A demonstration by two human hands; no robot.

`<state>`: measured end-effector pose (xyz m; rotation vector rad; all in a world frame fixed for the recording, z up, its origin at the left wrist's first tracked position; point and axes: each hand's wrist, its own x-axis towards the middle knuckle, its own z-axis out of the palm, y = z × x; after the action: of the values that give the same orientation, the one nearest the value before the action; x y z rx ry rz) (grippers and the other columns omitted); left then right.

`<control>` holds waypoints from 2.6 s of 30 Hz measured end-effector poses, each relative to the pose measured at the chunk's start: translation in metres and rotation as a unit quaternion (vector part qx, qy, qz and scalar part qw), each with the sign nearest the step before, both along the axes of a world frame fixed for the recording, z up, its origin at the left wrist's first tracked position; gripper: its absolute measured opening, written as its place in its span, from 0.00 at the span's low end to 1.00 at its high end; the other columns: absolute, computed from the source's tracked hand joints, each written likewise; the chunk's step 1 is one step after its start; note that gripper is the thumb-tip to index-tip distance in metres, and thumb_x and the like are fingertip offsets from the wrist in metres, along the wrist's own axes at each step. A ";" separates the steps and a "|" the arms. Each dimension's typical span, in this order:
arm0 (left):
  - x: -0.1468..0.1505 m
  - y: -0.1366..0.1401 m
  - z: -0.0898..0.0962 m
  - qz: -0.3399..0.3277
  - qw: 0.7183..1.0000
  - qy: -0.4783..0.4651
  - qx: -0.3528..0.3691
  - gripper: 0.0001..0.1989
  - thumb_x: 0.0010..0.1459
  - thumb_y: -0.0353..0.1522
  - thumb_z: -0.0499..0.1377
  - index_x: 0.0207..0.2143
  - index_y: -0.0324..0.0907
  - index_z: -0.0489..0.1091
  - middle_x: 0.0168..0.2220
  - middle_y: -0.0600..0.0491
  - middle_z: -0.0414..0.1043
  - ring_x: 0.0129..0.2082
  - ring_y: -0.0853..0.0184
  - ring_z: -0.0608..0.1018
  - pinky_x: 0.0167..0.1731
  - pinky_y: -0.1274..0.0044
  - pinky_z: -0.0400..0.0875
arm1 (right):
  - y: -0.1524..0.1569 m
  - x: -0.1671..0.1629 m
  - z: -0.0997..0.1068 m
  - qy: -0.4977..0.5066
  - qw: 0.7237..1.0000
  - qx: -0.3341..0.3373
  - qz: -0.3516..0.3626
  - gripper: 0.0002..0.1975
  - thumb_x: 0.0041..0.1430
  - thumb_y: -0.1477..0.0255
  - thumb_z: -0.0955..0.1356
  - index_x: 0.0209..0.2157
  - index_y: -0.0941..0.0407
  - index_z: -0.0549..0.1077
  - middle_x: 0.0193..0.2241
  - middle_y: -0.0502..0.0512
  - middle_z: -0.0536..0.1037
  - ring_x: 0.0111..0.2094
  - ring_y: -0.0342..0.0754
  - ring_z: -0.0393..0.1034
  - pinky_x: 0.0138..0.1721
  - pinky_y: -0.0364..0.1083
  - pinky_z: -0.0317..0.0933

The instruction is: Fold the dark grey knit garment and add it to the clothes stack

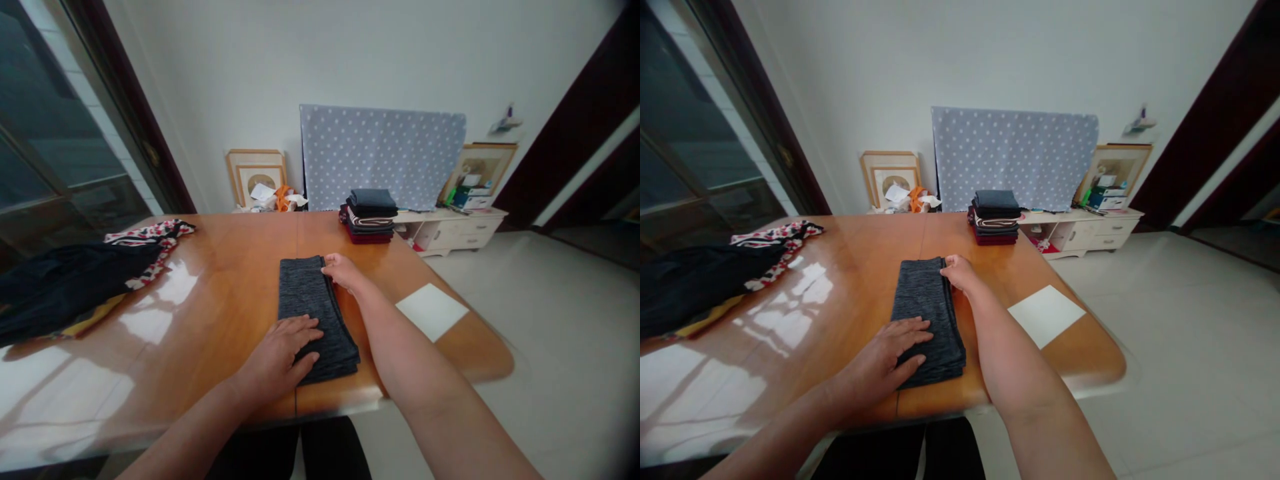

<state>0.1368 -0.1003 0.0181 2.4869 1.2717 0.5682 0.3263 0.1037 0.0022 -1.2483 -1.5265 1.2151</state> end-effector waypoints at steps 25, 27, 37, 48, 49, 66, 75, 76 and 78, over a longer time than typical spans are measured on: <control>0.045 -0.010 0.043 -0.018 1.000 -0.018 0.002 0.08 0.61 0.27 0.52 0.40 0.44 0.69 0.45 0.51 0.73 0.46 0.63 0.72 0.48 0.69 0.63 | 0.005 0.001 -0.008 -0.071 0.995 0.062 -0.036 0.17 0.43 0.79 0.71 0.39 0.55 0.74 0.24 0.46 0.75 0.26 0.43 0.68 0.30 0.40 0.60; 0.045 -0.010 0.045 -0.032 0.999 -0.013 -0.016 0.07 0.61 0.29 0.54 0.39 0.44 0.71 0.43 0.51 0.74 0.45 0.62 0.73 0.47 0.70 0.63 | 0.005 0.001 -0.008 -0.072 0.995 0.060 -0.039 0.17 0.43 0.79 0.71 0.38 0.55 0.75 0.23 0.46 0.75 0.26 0.43 0.68 0.29 0.40 0.59; 0.021 0.028 0.043 0.046 0.993 -0.102 -0.028 0.11 0.66 0.34 0.51 0.37 0.43 0.72 0.37 0.51 0.74 0.41 0.65 0.75 0.45 0.73 0.67 | 0.011 0.008 -0.009 -0.089 0.989 0.075 -0.096 0.07 0.50 0.73 0.68 0.34 0.54 0.73 0.26 0.49 0.76 0.28 0.44 0.69 0.31 0.41 0.60; -0.001 0.086 0.009 0.134 0.987 -0.060 0.066 0.09 0.62 0.31 0.53 0.39 0.41 0.73 0.40 0.49 0.73 0.43 0.63 0.75 0.46 0.71 0.68 | 0.015 0.002 -0.010 -0.187 0.972 0.127 -0.071 0.14 0.52 0.60 0.70 0.20 0.54 0.73 0.20 0.50 0.74 0.25 0.44 0.65 0.28 0.42 0.52; -0.001 0.086 0.006 0.131 0.988 -0.055 0.067 0.09 0.63 0.31 0.53 0.40 0.42 0.73 0.40 0.49 0.74 0.43 0.62 0.75 0.47 0.70 0.68 | 0.015 0.001 -0.010 -0.199 0.969 0.129 -0.068 0.16 0.52 0.58 0.71 0.20 0.54 0.73 0.19 0.50 0.73 0.24 0.45 0.65 0.27 0.42 0.51; -0.008 0.074 0.005 0.083 0.995 0.006 0.053 0.24 0.59 0.43 0.59 0.56 0.46 0.69 0.59 0.44 0.67 0.60 0.50 0.66 0.60 0.54 0.55 | 0.018 -0.004 -0.016 -0.297 0.938 0.144 -0.101 0.11 0.57 0.61 0.67 0.27 0.52 0.76 0.23 0.51 0.76 0.26 0.47 0.68 0.29 0.44 0.52; -0.011 0.077 -0.002 0.066 0.997 0.019 0.042 0.34 0.55 0.53 0.58 0.60 0.47 0.66 0.63 0.45 0.62 0.64 0.46 0.61 0.62 0.51 0.50 | 0.021 -0.009 -0.014 -0.361 0.910 0.161 -0.125 0.13 0.61 0.61 0.64 0.32 0.53 0.76 0.27 0.52 0.78 0.31 0.48 0.71 0.31 0.44 0.55; -0.012 0.077 -0.003 0.063 0.997 0.021 0.041 0.35 0.55 0.54 0.57 0.60 0.48 0.65 0.64 0.45 0.62 0.64 0.46 0.60 0.63 0.51 0.50 | 0.020 -0.008 -0.013 -0.373 0.906 0.156 -0.125 0.13 0.61 0.61 0.64 0.32 0.53 0.76 0.28 0.52 0.78 0.32 0.49 0.71 0.32 0.44 0.56; -0.012 0.078 -0.005 0.062 0.997 0.026 0.041 0.36 0.55 0.56 0.56 0.61 0.49 0.64 0.64 0.46 0.61 0.65 0.46 0.59 0.63 0.51 0.49 | 0.018 -0.008 -0.009 -0.385 0.903 0.154 -0.115 0.12 0.62 0.62 0.64 0.35 0.53 0.76 0.30 0.53 0.79 0.34 0.49 0.72 0.34 0.44 0.58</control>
<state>0.1244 -0.0225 0.0129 2.5163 1.4596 0.6008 0.3187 0.1216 -0.0067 -1.7276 -1.9403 0.2839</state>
